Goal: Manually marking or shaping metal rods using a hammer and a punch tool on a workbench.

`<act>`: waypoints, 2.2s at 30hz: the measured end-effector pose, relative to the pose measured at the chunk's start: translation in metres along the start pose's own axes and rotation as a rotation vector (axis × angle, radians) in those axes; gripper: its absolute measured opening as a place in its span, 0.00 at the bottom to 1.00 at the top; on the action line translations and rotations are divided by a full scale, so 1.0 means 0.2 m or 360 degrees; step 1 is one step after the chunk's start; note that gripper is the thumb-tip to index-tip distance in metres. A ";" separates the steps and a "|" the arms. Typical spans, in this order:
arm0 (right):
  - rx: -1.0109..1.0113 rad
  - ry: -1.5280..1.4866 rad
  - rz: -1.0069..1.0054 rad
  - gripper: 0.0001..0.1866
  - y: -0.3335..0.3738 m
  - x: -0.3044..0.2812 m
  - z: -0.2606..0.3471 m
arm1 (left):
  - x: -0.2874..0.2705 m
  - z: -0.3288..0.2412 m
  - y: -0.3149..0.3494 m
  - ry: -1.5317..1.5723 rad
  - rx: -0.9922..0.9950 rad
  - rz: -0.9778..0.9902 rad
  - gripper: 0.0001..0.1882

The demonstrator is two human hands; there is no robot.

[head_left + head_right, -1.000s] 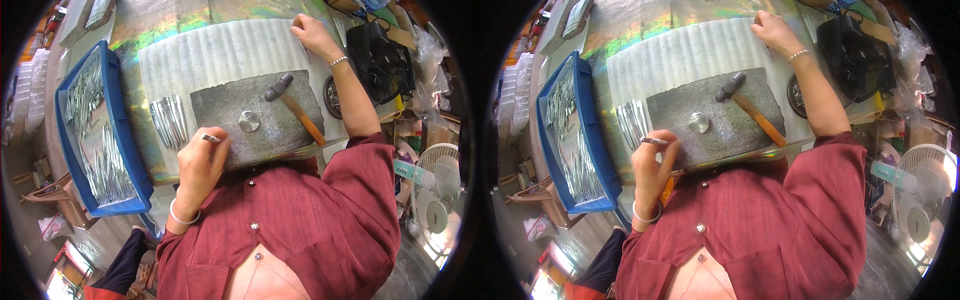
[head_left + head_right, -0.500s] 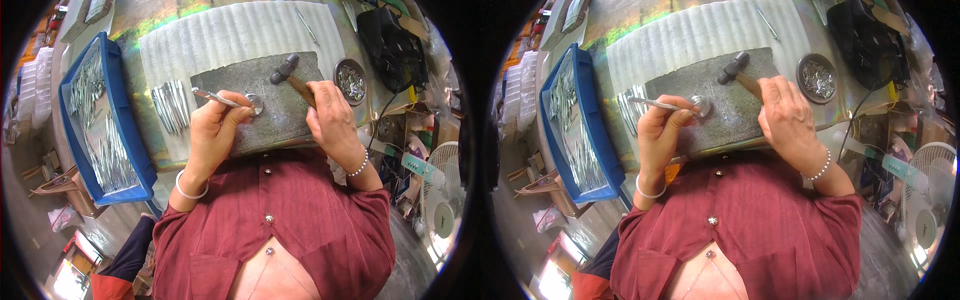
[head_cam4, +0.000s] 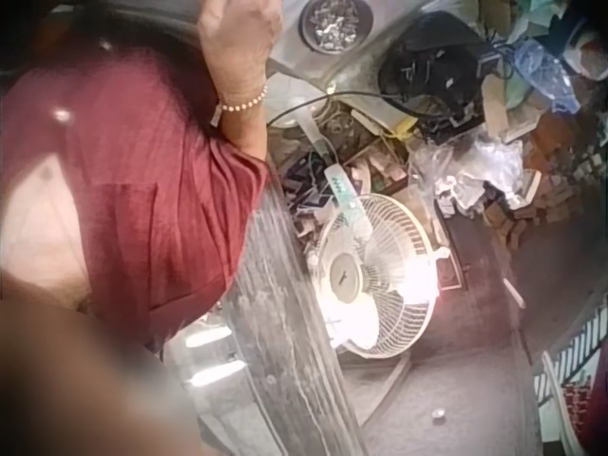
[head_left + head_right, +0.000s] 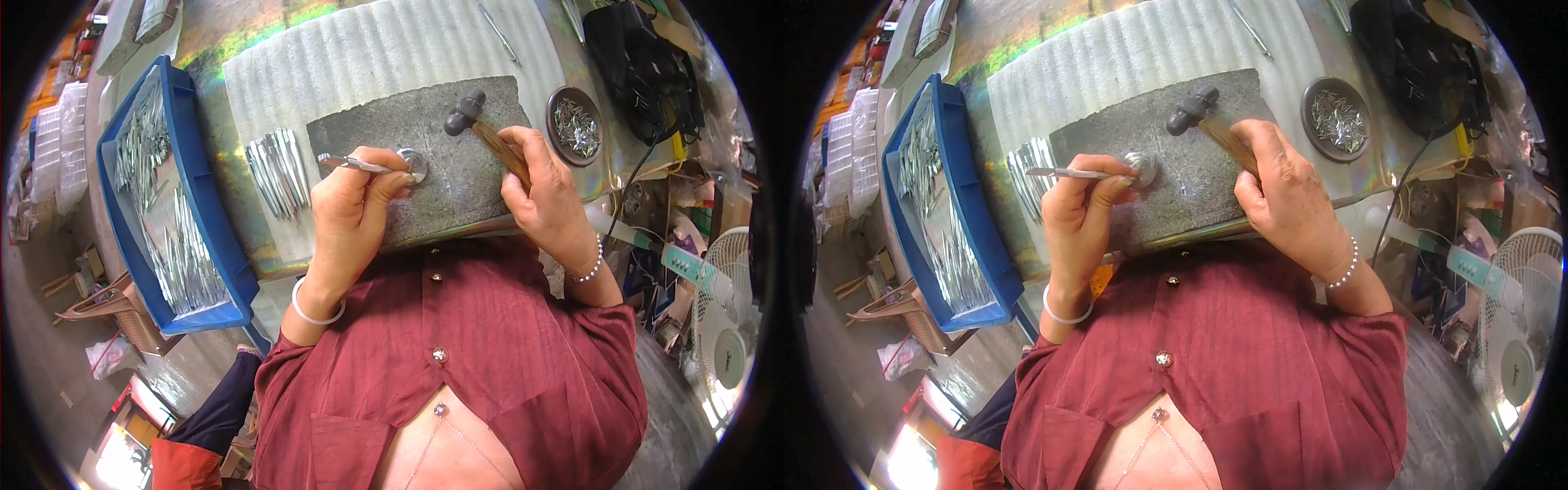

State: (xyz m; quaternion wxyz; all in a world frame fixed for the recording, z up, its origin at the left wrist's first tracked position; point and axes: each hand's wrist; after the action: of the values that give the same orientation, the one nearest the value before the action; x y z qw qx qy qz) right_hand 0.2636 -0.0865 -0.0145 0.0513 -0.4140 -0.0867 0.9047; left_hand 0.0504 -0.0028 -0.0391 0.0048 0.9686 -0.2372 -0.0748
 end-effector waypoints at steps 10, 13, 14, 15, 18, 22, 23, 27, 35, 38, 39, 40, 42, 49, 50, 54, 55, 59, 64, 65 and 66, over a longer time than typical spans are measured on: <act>0.0247 -0.0467 0.0128 0.18 -0.01 -0.03 0.07 | 0.01 -0.01 0.00 -0.0038 0.0025 -0.0018 0.03; 0.0271 -0.0510 0.0137 0.18 -0.01 -0.03 0.08 | 0.01 -0.02 0.00 -0.0021 -0.0022 -0.0035 0.04; 0.0254 -0.0491 0.0129 0.18 -0.01 -0.03 0.09 | 0.01 -0.03 0.00 -0.0024 -0.0048 -0.0031 0.03; 0.0256 -0.0491 0.0130 0.18 -0.01 -0.03 0.09 | 0.01 -0.03 0.00 -0.0027 -0.0073 -0.0028 0.03; 0.0227 -0.0529 0.0138 0.17 -0.01 -0.03 0.09 | 0.01 -0.01 0.00 -0.0200 0.0099 -0.0010 0.08; 0.0293 -0.0985 0.0119 0.16 -0.03 -0.02 0.13 | 0.01 -0.03 0.01 -0.0840 0.0526 -0.0013 0.13; 0.0347 -0.1203 0.0128 0.16 -0.04 -0.03 0.15 | 0.02 -0.03 0.01 -0.0841 0.0524 -0.0026 0.13; 0.0040 -0.1208 0.0055 0.13 -0.12 0.00 0.22 | 0.03 -0.05 0.00 -0.0973 0.0696 -0.0130 0.13; -0.0745 -0.0668 0.0255 0.11 -0.29 -0.05 0.33 | -0.02 -0.05 0.03 -0.1064 0.0503 0.0227 0.15; -0.0691 -0.0597 0.0434 0.14 -0.28 -0.09 0.34 | -0.01 -0.04 0.04 -0.0876 0.0321 0.0197 0.15; -0.0498 -0.0796 0.0301 0.17 -0.25 -0.09 0.36 | -0.01 -0.04 0.04 -0.0715 0.0197 0.0171 0.15; -0.0303 -0.0987 0.0169 0.20 -0.23 -0.10 0.38 | 0.02 -0.05 0.01 -0.0595 0.0562 -0.0131 0.10; -0.0315 -0.0910 0.0262 0.22 -0.18 -0.17 0.36 | 0.01 -0.01 0.01 -0.0706 0.0610 -0.0123 0.10; -0.0526 -0.0554 0.0311 0.18 -0.13 -0.32 0.39 | 0.00 0.00 -0.01 -0.0788 0.0601 -0.0060 0.10; -0.0539 -0.0473 0.0353 0.21 -0.14 -0.33 0.40 | 0.00 0.00 -0.01 -0.0778 0.0612 -0.0070 0.10; -0.0571 -0.0275 0.0318 0.24 -0.14 -0.33 0.41 | 0.00 -0.01 -0.02 -0.0804 0.0618 -0.0077 0.11; -0.0573 -0.0279 0.0317 0.24 -0.14 -0.32 0.41 | 0.00 -0.01 -0.01 -0.0807 0.0606 -0.0073 0.11; -0.0723 -0.0026 0.0279 0.19 -0.16 -0.32 0.43 | 0.00 -0.01 -0.01 -0.0796 0.0580 -0.0057 0.12; -0.1245 -0.0518 -0.0088 0.20 -0.01 -0.39 0.35 | 0.01 -0.03 0.00 -0.0795 0.0588 0.0005 0.12; -0.1204 0.0528 0.0164 0.17 -0.14 -0.36 0.45 | -0.01 -0.03 0.00 -0.0763 0.0563 0.0003 0.12; -0.0964 0.0367 0.0353 0.17 -0.17 -0.37 0.47 | -0.02 -0.04 -0.02 -0.0785 0.0497 0.0038 0.10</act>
State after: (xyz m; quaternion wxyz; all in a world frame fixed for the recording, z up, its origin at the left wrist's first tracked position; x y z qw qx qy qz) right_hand 0.2413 -0.0752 0.1065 -0.1630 -0.5169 -0.2994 0.7852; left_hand 0.0490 0.0018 -0.0300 -0.2012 0.9073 -0.2511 -0.2705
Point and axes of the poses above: each hand's wrist, its own y-axis away from the middle knuckle, its own x-axis out of the palm, z = x × y, and after that the axes turned 8 degrees about -x, right-handed
